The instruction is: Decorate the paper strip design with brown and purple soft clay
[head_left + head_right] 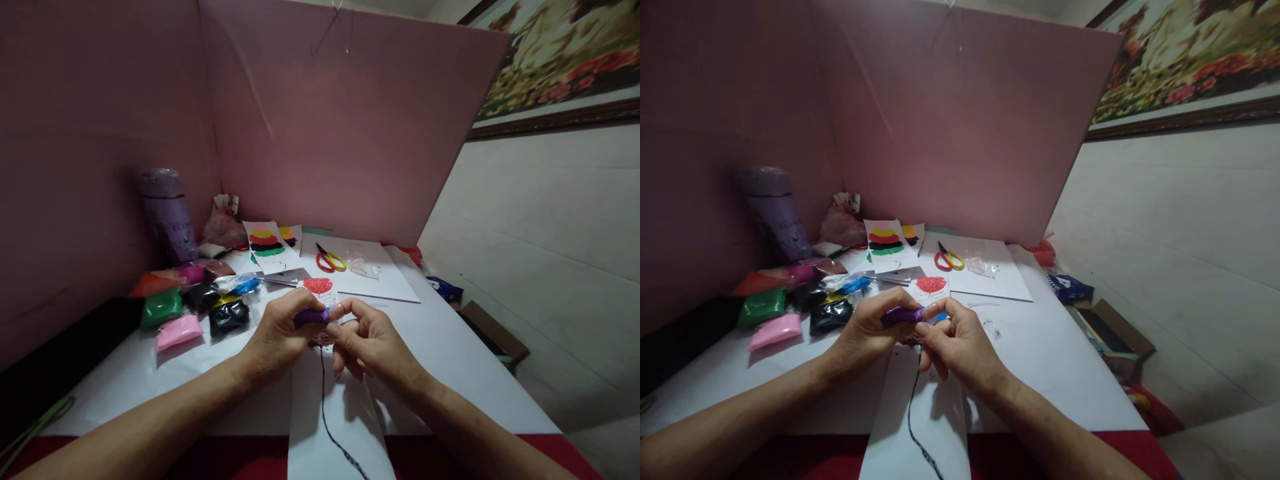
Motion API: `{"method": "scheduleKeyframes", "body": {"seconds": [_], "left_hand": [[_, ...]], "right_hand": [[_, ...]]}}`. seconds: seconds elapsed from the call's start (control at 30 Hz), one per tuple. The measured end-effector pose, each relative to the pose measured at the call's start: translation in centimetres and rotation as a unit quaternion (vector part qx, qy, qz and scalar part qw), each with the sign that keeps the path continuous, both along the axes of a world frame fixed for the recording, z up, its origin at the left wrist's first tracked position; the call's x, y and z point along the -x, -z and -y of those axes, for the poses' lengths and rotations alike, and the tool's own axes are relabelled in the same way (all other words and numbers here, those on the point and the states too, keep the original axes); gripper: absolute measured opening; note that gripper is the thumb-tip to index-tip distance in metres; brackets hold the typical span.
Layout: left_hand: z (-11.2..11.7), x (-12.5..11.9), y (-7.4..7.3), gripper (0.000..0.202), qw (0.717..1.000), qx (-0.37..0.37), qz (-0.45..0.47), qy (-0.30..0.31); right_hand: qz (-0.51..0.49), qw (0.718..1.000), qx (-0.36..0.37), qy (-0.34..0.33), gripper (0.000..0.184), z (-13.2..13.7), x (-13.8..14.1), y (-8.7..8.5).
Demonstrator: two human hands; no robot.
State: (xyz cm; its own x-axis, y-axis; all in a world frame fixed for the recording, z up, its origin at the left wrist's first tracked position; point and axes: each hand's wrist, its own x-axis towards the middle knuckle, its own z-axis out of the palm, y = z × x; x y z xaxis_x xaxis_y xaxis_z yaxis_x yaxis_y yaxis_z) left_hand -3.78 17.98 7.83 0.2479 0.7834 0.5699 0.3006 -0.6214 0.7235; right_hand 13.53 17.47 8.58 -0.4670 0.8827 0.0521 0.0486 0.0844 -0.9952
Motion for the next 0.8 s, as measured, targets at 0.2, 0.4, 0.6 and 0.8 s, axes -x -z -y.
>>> {"method": "scheduleKeyframes", "body": {"seconds": [0.2, 0.4, 0.6, 0.8], "left_hand": [[-0.07, 0.05, 0.15, 0.002, 1.0, -0.001, 0.0, -0.001], [-0.26, 0.09, 0.48, 0.002, 1.0, 0.0, -0.005, 0.001], [-0.37, 0.08, 0.56, 0.001, 1.0, 0.006, -0.009, -0.002], [-0.31, 0.17, 0.65, 0.001, 1.0, 0.023, -0.009, -0.001]], "right_hand": [[0.005, 1.0, -0.007, 0.002, 0.022, 0.02, 0.11, -0.03], [0.009, 1.0, -0.013, 0.007, 0.022, 0.0, 0.16, 0.1], [0.024, 1.0, -0.015, 0.013, 0.021, 0.1, 0.27, 0.16], [0.039, 0.999, -0.027, 0.016, 0.021, 0.25, 0.34, 0.24]]}}
